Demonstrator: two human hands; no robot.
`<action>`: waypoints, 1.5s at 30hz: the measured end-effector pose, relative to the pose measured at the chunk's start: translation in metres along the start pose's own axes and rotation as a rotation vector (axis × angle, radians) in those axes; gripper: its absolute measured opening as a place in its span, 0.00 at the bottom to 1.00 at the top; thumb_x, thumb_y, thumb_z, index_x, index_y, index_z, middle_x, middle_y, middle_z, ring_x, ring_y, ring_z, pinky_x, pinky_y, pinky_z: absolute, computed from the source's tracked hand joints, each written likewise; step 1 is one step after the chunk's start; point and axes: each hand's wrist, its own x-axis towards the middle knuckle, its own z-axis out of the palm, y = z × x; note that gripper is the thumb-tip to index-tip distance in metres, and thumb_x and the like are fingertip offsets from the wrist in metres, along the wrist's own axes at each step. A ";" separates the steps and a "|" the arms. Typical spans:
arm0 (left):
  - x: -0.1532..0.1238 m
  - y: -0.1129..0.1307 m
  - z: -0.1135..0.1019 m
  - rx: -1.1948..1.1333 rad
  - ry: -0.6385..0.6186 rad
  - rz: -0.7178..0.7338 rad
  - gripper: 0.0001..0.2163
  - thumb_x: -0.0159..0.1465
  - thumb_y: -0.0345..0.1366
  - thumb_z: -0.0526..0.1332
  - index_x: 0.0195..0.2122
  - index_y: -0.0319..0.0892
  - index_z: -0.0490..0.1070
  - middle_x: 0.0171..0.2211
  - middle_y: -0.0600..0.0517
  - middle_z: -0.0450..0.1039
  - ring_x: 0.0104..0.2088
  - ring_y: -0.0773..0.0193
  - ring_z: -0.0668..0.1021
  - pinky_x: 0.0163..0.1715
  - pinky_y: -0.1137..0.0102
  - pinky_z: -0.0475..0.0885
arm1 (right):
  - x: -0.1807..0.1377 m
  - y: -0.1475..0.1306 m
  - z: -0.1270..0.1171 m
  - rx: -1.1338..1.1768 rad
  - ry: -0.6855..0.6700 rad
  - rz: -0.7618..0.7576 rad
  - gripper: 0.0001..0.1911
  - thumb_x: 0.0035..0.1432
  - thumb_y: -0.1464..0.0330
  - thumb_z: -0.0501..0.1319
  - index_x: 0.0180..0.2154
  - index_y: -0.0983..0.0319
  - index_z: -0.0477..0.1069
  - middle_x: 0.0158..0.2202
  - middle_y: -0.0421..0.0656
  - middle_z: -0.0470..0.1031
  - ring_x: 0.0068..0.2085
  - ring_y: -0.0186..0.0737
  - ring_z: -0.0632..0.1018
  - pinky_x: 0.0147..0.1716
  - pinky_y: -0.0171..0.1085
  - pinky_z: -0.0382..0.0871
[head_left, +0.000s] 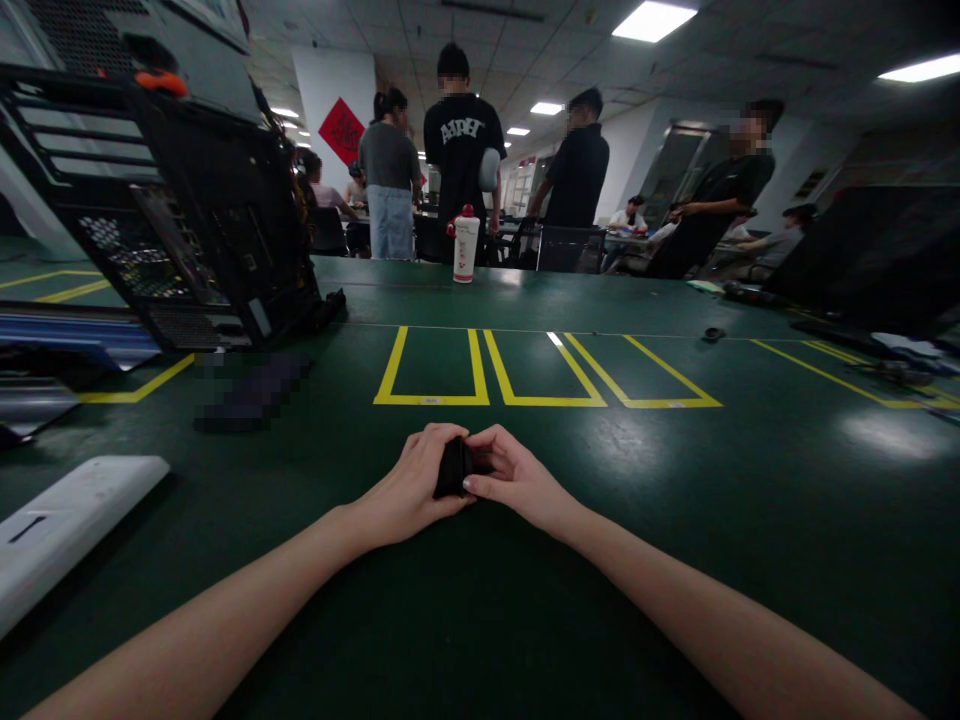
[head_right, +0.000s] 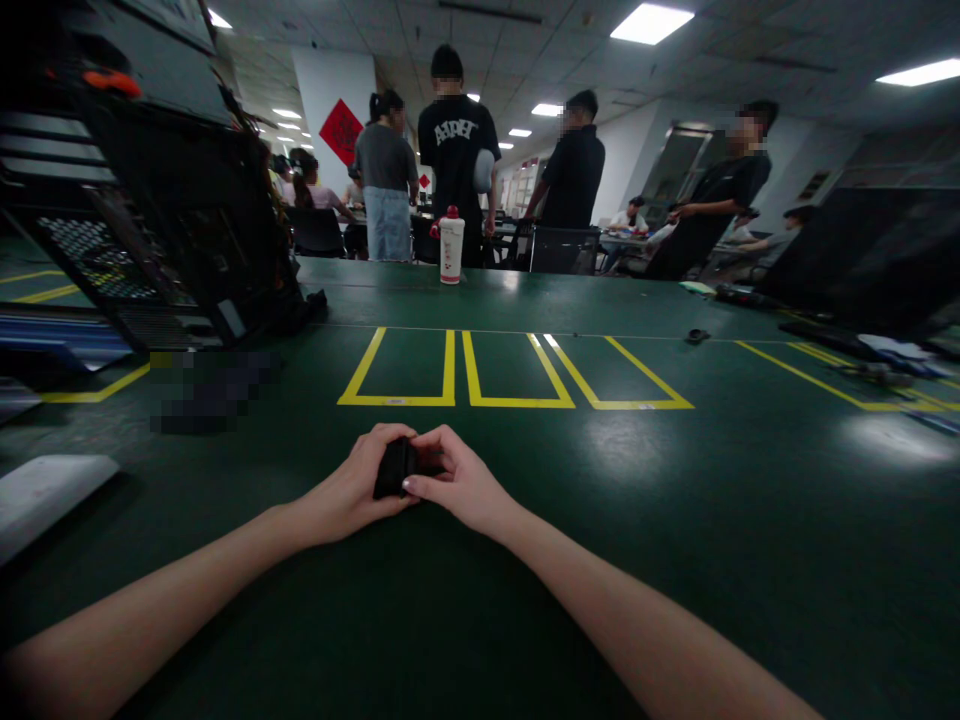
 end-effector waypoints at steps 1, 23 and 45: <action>0.000 0.000 0.000 0.000 -0.002 -0.006 0.25 0.56 0.34 0.60 0.52 0.47 0.50 0.49 0.46 0.56 0.48 0.53 0.65 0.45 0.55 0.65 | 0.000 0.000 0.000 0.013 -0.005 -0.008 0.16 0.48 0.71 0.62 0.40 0.58 0.61 0.44 0.42 0.64 0.47 0.41 0.69 0.45 0.45 0.66; 0.001 0.002 -0.001 0.000 0.002 0.005 0.25 0.56 0.33 0.60 0.52 0.47 0.49 0.48 0.46 0.57 0.48 0.53 0.65 0.45 0.55 0.64 | -0.001 0.000 0.000 0.014 -0.036 -0.010 0.17 0.49 0.71 0.61 0.40 0.58 0.59 0.44 0.41 0.63 0.47 0.40 0.69 0.44 0.44 0.66; 0.001 0.003 -0.002 0.009 -0.009 0.002 0.25 0.56 0.33 0.60 0.52 0.47 0.50 0.48 0.46 0.57 0.47 0.54 0.65 0.45 0.56 0.65 | 0.000 0.002 0.001 0.031 -0.004 -0.009 0.15 0.50 0.67 0.61 0.40 0.59 0.60 0.42 0.41 0.64 0.45 0.39 0.70 0.42 0.42 0.67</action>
